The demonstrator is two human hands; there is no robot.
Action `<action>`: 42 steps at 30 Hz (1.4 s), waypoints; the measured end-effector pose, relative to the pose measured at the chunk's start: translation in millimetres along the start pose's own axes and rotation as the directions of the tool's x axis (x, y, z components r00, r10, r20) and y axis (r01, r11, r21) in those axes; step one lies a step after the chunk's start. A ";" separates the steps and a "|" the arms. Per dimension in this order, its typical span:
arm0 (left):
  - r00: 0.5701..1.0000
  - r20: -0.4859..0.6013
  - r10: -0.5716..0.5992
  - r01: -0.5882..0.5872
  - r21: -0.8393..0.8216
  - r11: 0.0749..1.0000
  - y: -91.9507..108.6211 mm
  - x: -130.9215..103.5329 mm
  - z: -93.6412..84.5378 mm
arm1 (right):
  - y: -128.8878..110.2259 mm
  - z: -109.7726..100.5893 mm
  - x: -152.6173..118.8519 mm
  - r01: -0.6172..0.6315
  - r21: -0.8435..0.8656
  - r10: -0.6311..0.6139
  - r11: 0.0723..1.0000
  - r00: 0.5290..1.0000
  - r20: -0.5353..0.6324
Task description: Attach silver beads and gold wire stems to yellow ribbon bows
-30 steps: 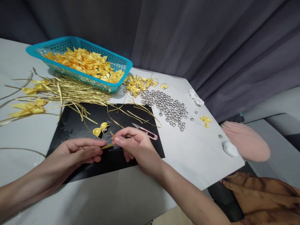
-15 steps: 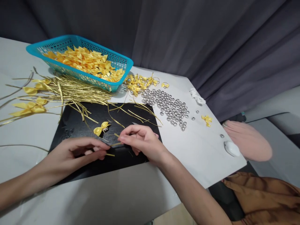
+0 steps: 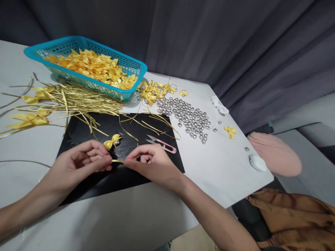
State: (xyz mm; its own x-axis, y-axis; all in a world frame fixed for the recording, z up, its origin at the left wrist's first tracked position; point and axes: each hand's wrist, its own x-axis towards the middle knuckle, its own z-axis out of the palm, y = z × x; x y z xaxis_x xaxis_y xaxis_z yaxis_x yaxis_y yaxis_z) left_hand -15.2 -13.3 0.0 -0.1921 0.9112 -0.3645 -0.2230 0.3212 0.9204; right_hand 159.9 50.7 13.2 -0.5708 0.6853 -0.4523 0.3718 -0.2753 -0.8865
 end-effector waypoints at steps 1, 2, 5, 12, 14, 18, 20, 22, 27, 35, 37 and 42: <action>1.000 0.007 -0.002 0.002 -0.006 1.000 0.3 0.2 0.0 | 0.1 -0.7 0.4 -0.029 0.029 0.028 0.999 0.999 0.035; 1.000 0.018 -0.003 0.003 -0.010 1.000 0.6 0.3 -0.4 | 0.3 -1.4 0.8 -0.059 0.062 0.055 0.996 0.996 0.072; 0.999 0.046 -0.002 0.002 -0.005 1.000 0.0 0.0 -2.7 | 0.6 -3.5 1.7 -0.135 0.145 0.115 0.980 0.984 0.137; 0.992 0.125 0.030 -0.031 0.001 1.000 -6.7 -0.2 -7.4 | 2.4 -5.1 2.0 -0.198 0.118 0.176 0.973 0.969 0.174; 0.990 0.136 0.041 -0.041 0.000 0.999 -8.2 0.1 -8.0 | 3.7 -4.6 2.3 -0.200 0.113 0.177 0.973 0.967 0.186; 0.987 0.155 0.046 -0.046 -0.003 0.999 -8.7 0.9 -8.9 | 5.9 -5.3 3.5 -0.215 0.113 0.194 0.970 0.966 0.171; 0.987 0.157 0.041 -0.041 -0.004 0.999 -7.8 1.2 -8.6 | 5.3 -6.3 3.6 -0.214 0.114 0.194 0.970 0.967 0.167; 0.989 0.146 0.030 -0.030 0.001 1.000 -6.9 1.3 -8.0 | 3.4 -7.1 3.2 -0.203 0.123 0.181 0.971 0.969 0.168; 0.994 0.106 0.011 -0.011 0.001 1.000 -6.4 1.6 -6.6 | -2.0 -6.1 1.2 -0.181 0.207 0.138 0.961 0.969 0.205; 0.994 0.109 0.015 -0.017 0.017 1.000 -8.0 1.4 -10.0 | -6.1 -5.9 -2.0 -0.105 0.216 0.078 0.971 0.989 0.128; 0.993 0.113 0.015 -0.018 0.022 1.000 -7.9 1.0 -10.3 | -7.7 -5.8 -3.3 -0.071 0.203 0.047 0.977 0.992 0.118; 0.991 0.126 0.047 -0.048 0.000 0.999 -8.0 0.4 -8.3 | -5.1 -1.9 -3.0 -0.077 0.133 0.061 0.988 0.991 0.120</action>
State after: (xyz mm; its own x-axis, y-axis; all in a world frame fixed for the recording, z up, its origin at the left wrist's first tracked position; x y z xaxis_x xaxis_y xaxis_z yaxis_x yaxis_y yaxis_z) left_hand -21.4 -17.6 -8.7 -0.0805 0.9506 -0.2997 -0.2132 0.2773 0.9368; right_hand 161.1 51.3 19.3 -0.6310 0.5813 -0.5138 0.3137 -0.4145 -0.8543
